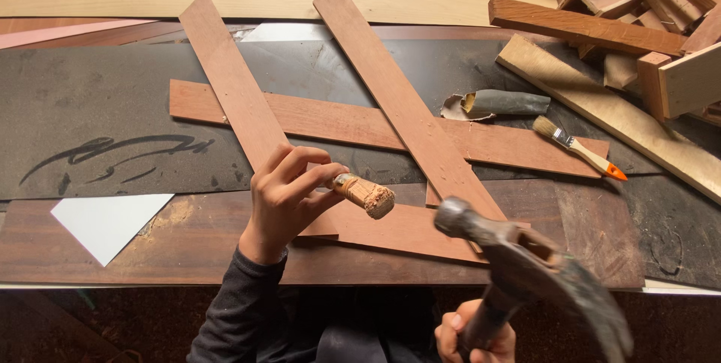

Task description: The person brushes a wooden frame with a paintbrush, then uses a hammer to repeatedly strike a small wooden dowel. The work occurs on a cluttered workbench with various wood pieces and tools visible.

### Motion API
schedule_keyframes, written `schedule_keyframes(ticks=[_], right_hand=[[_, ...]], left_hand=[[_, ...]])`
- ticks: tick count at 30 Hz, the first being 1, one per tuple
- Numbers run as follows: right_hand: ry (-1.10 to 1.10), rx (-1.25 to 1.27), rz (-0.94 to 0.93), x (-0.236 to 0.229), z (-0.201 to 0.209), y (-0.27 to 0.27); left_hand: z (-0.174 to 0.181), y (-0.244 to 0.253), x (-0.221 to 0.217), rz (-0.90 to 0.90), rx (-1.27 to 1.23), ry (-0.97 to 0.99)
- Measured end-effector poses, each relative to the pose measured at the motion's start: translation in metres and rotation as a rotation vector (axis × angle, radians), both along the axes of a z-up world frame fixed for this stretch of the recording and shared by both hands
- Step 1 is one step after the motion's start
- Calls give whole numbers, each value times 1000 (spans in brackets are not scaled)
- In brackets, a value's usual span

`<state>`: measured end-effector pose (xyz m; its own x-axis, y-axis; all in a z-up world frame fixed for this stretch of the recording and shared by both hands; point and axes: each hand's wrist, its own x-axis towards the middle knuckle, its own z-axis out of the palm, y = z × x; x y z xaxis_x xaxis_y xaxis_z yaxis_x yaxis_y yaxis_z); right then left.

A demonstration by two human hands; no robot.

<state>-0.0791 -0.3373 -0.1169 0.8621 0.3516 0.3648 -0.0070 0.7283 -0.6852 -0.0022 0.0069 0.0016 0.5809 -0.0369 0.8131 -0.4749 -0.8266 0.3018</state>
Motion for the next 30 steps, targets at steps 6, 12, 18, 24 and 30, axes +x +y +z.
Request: schedule_keyframes(ticks=[6,12,18,24,30], right_hand=[[128,-133,-19,-2,12,19],[117,-202,136,10,21,23],[73,-203,150,14,18,27],[59,-194,123,14,12,29],[26,-186,133,16,9,37]], left_hand=[[-1,1,2,1,-2,4],[-2,3,4,-7,5,2],[-2,1,5,-6,-12,9],[-1,1,3,16,-28,-2],[-1,3,3,32,-35,-6]])
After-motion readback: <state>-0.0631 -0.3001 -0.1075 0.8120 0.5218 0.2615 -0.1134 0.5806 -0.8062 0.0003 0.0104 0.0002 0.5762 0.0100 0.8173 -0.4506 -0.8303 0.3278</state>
